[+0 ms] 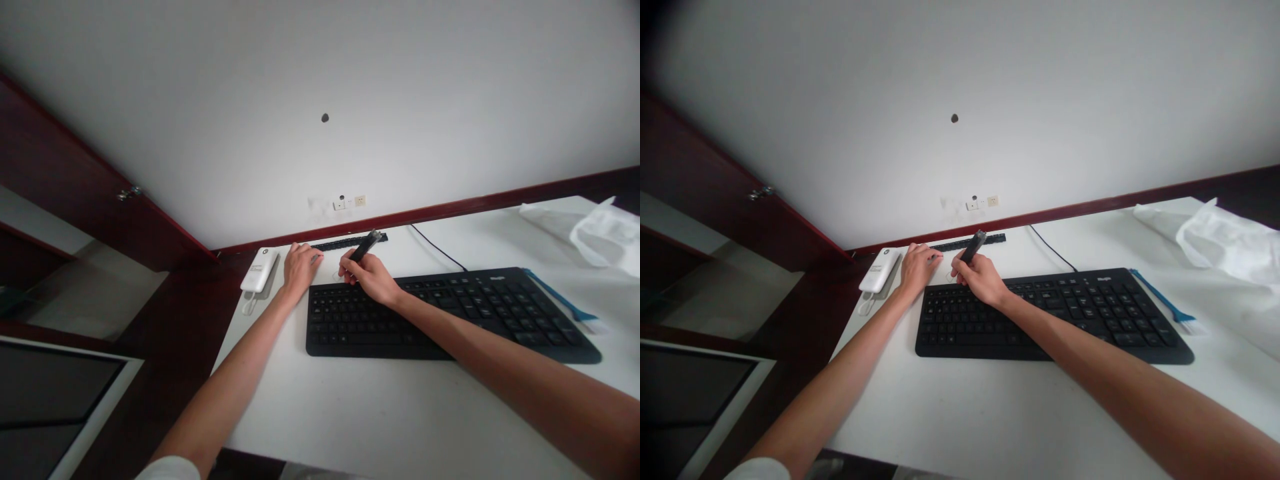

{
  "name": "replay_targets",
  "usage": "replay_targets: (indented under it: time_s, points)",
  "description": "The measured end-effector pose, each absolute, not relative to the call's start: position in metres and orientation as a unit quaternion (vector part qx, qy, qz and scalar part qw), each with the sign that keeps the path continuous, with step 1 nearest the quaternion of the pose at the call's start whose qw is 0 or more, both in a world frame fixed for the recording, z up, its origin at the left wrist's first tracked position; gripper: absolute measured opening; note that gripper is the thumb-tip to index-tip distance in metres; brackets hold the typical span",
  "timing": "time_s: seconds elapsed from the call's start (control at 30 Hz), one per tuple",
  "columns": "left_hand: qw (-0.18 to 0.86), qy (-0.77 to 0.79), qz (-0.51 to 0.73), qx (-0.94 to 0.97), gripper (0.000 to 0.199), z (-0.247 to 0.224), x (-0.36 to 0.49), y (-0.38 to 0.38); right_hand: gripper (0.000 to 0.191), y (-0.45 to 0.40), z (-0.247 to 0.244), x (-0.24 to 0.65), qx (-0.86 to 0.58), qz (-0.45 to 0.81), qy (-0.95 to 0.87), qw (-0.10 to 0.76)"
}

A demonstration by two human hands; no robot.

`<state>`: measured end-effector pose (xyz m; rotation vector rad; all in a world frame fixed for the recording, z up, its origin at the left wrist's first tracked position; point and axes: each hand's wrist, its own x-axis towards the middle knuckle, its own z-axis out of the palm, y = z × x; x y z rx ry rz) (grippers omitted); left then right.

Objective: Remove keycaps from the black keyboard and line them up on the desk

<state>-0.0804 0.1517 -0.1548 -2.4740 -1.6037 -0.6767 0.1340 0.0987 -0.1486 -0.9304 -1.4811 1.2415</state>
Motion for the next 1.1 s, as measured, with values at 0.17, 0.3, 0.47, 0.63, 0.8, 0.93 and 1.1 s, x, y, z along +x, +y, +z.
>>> replay_targets:
  time_s: [0.17,0.3,0.47,0.63,0.8,0.93,1.1]
  points:
    - [0.069,-0.529,-0.225,-0.816,0.013,-0.1578,-0.0824,0.1524,0.031,0.0984,-0.1481,0.1334,-0.379,0.508,-0.607,0.480]
    - [0.073,-0.533,-0.226,-0.812,0.013,-0.1577,-0.0855,0.1519,0.031,0.0987,-0.1483,0.1338,-0.382,0.507,-0.609,0.476]
    - [0.075,-0.540,-0.231,-0.806,0.012,-0.1581,-0.0867,0.1533,0.031,0.0992,-0.1490,0.1340,-0.380,0.513,-0.606,0.474]
    - [0.076,-0.550,-0.240,-0.796,0.013,-0.1604,-0.0873,0.1552,0.032,0.0999,-0.1490,0.1333,-0.380,0.515,-0.605,0.474]
    - [0.071,-0.552,-0.249,-0.793,0.019,-0.1615,-0.0885,0.1564,0.033,0.1002,-0.1487,0.1337,-0.379,0.521,-0.602,0.471]
    - [0.061,-0.552,-0.251,-0.793,0.023,-0.1605,-0.0893,0.1557,0.033,0.1001,-0.1480,0.1332,-0.373,0.525,-0.599,0.476]
    - [0.051,-0.548,-0.267,-0.791,0.020,-0.1531,-0.0880,0.1496,0.034,0.0993,-0.1460,0.1329,-0.371,0.527,-0.601,0.472]
